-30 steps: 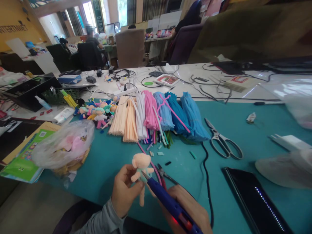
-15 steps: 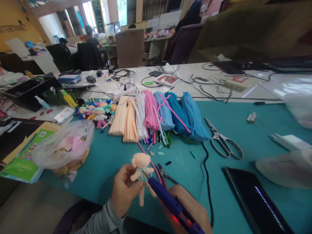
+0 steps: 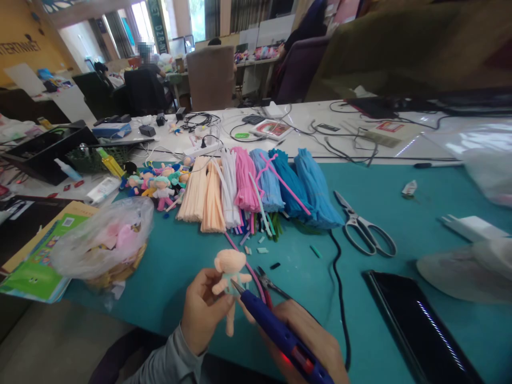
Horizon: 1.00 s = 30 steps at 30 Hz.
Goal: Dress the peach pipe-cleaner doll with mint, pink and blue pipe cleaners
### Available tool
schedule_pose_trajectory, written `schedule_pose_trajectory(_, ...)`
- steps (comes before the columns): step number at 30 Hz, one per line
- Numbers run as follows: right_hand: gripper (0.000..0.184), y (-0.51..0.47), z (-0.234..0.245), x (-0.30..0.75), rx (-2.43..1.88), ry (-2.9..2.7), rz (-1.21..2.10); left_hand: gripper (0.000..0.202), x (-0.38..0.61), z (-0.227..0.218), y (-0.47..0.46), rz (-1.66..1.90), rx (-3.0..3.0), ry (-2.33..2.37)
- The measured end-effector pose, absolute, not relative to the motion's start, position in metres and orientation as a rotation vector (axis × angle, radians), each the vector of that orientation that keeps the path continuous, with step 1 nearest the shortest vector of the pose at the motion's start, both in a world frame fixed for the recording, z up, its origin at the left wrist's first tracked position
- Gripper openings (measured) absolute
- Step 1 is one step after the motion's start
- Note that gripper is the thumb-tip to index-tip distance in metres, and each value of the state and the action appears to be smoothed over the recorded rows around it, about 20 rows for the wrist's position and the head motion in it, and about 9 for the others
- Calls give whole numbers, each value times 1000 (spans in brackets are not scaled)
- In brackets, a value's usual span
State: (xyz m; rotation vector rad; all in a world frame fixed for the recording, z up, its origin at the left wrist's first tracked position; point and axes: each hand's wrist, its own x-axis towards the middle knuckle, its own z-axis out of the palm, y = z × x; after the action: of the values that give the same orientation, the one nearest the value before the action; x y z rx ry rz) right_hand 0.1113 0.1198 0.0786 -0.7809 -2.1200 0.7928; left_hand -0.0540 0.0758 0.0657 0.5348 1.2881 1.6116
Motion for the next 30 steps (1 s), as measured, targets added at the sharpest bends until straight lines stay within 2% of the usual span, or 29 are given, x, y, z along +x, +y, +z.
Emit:
schedule_pose_trajectory(7,12,120,90,114,-840,-2118,885,32,-57,65,76,1631,510,1289)
schedule_pose_trajectory(30,17,120,90,116,-843,-2207,849,31,-55,69,76,1654,544,1385)
